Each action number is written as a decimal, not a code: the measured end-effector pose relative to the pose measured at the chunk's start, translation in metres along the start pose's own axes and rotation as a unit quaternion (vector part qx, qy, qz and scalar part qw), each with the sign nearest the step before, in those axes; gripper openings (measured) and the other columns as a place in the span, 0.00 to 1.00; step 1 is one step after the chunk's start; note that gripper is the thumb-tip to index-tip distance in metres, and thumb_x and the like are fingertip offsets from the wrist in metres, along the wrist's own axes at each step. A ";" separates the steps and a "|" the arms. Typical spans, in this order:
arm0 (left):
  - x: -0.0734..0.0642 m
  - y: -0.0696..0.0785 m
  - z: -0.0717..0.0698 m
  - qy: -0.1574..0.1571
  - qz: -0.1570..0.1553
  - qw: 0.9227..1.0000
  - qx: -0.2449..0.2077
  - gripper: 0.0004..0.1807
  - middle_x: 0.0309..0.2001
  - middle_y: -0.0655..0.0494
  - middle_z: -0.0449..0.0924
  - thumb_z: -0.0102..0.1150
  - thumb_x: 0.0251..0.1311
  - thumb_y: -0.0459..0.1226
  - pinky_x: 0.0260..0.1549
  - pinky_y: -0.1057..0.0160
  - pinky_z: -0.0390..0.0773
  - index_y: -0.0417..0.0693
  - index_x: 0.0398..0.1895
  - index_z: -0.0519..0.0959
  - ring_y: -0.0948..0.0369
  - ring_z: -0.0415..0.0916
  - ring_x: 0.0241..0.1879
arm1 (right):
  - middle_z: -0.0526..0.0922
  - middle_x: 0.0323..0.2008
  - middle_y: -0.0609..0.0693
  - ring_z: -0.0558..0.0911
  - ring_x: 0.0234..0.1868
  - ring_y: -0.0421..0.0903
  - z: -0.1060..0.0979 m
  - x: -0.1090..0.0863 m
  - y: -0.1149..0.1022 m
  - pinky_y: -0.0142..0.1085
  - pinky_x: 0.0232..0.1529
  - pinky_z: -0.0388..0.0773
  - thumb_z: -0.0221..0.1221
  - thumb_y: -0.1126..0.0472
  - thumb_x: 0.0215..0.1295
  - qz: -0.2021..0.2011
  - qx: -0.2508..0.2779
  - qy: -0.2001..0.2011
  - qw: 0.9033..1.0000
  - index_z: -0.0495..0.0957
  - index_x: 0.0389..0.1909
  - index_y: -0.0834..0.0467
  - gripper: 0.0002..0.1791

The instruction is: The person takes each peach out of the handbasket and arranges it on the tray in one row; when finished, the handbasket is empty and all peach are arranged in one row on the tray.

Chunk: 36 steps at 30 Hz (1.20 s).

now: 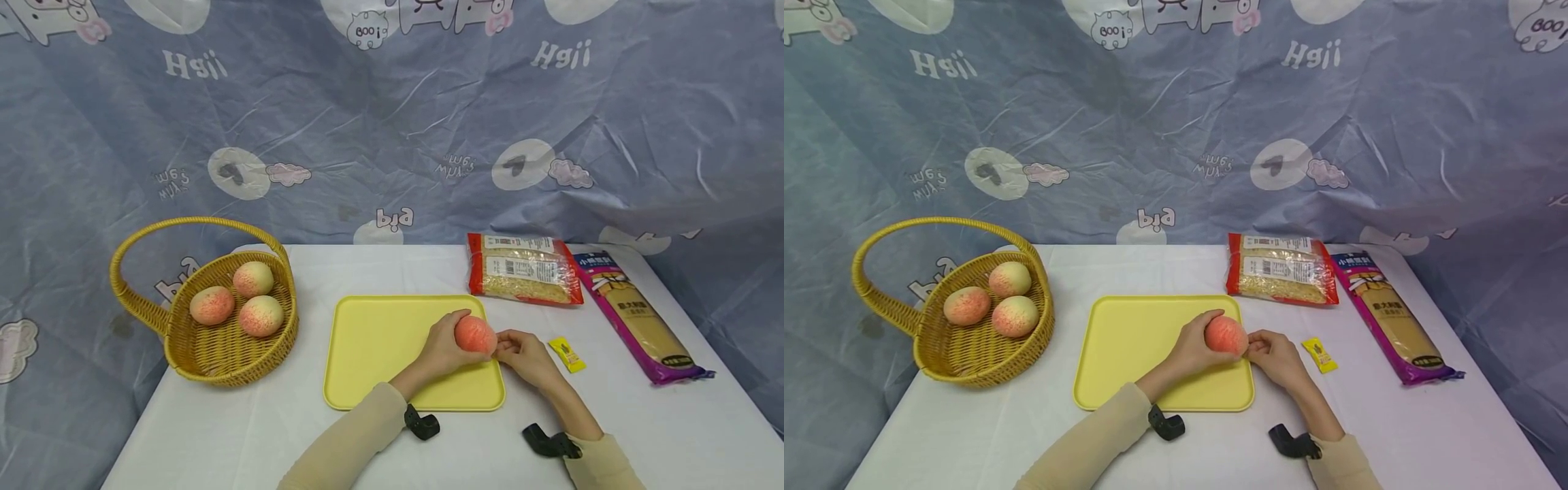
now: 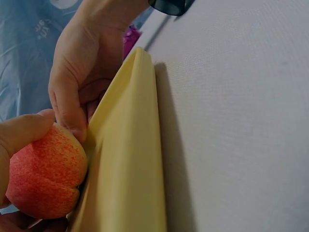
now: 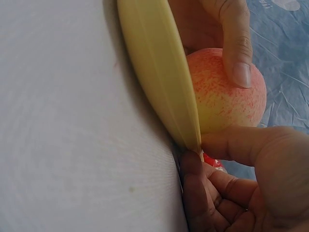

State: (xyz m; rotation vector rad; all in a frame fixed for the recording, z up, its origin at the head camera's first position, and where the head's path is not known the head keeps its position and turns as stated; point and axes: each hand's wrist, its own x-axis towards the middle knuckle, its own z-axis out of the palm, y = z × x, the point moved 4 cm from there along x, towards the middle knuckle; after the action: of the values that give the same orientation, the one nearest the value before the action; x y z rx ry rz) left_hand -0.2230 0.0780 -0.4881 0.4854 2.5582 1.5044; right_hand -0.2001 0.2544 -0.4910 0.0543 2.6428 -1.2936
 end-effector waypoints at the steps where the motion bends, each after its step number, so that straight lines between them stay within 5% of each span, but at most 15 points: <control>1: 0.000 0.000 0.000 -0.002 0.001 1.000 0.004 0.48 0.61 0.58 0.73 0.78 0.41 0.50 0.54 0.60 0.76 0.54 0.69 0.66 0.58 0.70 0.60 | 0.81 0.33 0.52 0.75 0.33 0.43 0.000 0.000 0.000 0.30 0.32 0.73 0.62 0.62 0.64 0.000 -0.001 0.000 1.000 0.78 0.50 0.67 0.17; 8: -0.004 0.000 -0.003 -0.003 0.012 1.000 0.018 0.50 0.62 0.57 0.72 0.78 0.41 0.51 0.55 0.59 0.76 0.54 0.70 0.65 0.58 0.70 0.61 | 0.81 0.34 0.53 0.75 0.33 0.43 0.000 0.000 0.000 0.30 0.32 0.73 0.61 0.62 0.64 0.003 -0.002 0.000 1.000 0.78 0.51 0.67 0.17; 13: -0.017 0.004 -0.023 0.020 0.048 0.998 0.033 0.49 0.65 0.57 0.69 0.76 0.43 0.54 0.57 0.56 0.75 0.52 0.70 0.65 0.57 0.69 0.62 | 0.81 0.34 0.53 0.75 0.33 0.43 0.002 0.000 0.001 0.30 0.32 0.73 0.61 0.62 0.64 0.004 -0.001 0.000 1.000 0.78 0.51 0.68 0.18; 16: -0.032 0.012 -0.052 0.049 0.094 0.994 0.034 0.46 0.65 0.55 0.69 0.76 0.45 0.51 0.57 0.55 0.75 0.50 0.69 0.67 0.55 0.70 0.62 | 0.81 0.35 0.53 0.75 0.33 0.43 0.002 0.000 0.001 0.30 0.32 0.73 0.62 0.61 0.64 0.008 -0.001 0.000 1.000 0.77 0.52 0.67 0.18; 19: -0.049 0.018 -0.091 0.109 0.158 0.981 0.026 0.40 0.62 0.52 0.73 0.76 0.46 0.44 0.53 0.53 0.77 0.47 0.64 0.71 0.52 0.72 0.59 | 0.81 0.35 0.53 0.74 0.33 0.43 0.002 0.000 0.001 0.30 0.32 0.73 0.62 0.61 0.64 0.014 -0.001 0.000 1.000 0.77 0.52 0.67 0.19; 24: -0.086 0.012 -0.173 0.265 0.222 0.938 0.032 0.31 0.54 0.47 0.79 0.75 0.44 0.35 0.50 0.52 0.78 0.42 0.55 0.77 0.51 0.76 0.53 | 0.81 0.35 0.52 0.74 0.33 0.42 0.001 -0.001 -0.002 0.30 0.32 0.73 0.63 0.59 0.64 0.018 -0.003 -0.003 1.000 0.77 0.52 0.67 0.20; 27: -0.107 -0.002 -0.223 0.357 0.211 0.909 0.047 0.27 0.51 0.43 0.79 0.74 0.44 0.30 0.49 0.61 0.77 0.38 0.52 0.79 0.51 0.75 0.51 | 0.81 0.35 0.52 0.74 0.33 0.42 0.001 -0.002 -0.003 0.30 0.32 0.73 0.63 0.59 0.63 0.020 -0.002 -0.002 1.000 0.77 0.52 0.67 0.20; 30: -0.123 -0.023 -0.263 0.423 0.165 0.889 0.060 0.25 0.48 0.41 0.79 0.73 0.44 0.28 0.48 0.68 0.73 0.37 0.51 0.79 0.58 0.74 0.49 | 0.81 0.35 0.53 0.74 0.33 0.42 0.000 -0.002 -0.002 0.30 0.32 0.73 0.63 0.59 0.63 0.021 -0.005 -0.003 1.000 0.77 0.53 0.67 0.21; 32: -0.130 -0.037 -0.281 0.444 0.130 0.883 0.075 0.26 0.48 0.39 0.78 0.72 0.44 0.28 0.49 0.67 0.68 0.36 0.51 0.79 0.61 0.71 0.48 | 0.81 0.35 0.52 0.75 0.33 0.42 0.000 -0.001 -0.002 0.30 0.32 0.73 0.63 0.59 0.64 0.023 -0.008 -0.003 1.000 0.77 0.53 0.67 0.21; 36: -0.138 -0.064 -0.300 0.436 0.064 0.892 0.103 0.31 0.51 0.34 0.73 0.73 0.44 0.30 0.49 0.55 0.64 0.34 0.55 0.76 0.56 0.67 0.47 | 0.81 0.35 0.52 0.75 0.33 0.41 0.002 -0.001 -0.001 0.29 0.32 0.73 0.63 0.59 0.64 0.021 -0.006 -0.004 1.000 0.77 0.53 0.67 0.21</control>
State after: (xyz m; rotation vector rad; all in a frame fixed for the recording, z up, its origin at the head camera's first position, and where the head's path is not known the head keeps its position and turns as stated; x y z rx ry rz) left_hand -0.1896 -0.2458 -0.4023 -0.0533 3.4339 1.7957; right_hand -0.1994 0.2523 -0.4910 0.1016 2.6291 -1.2611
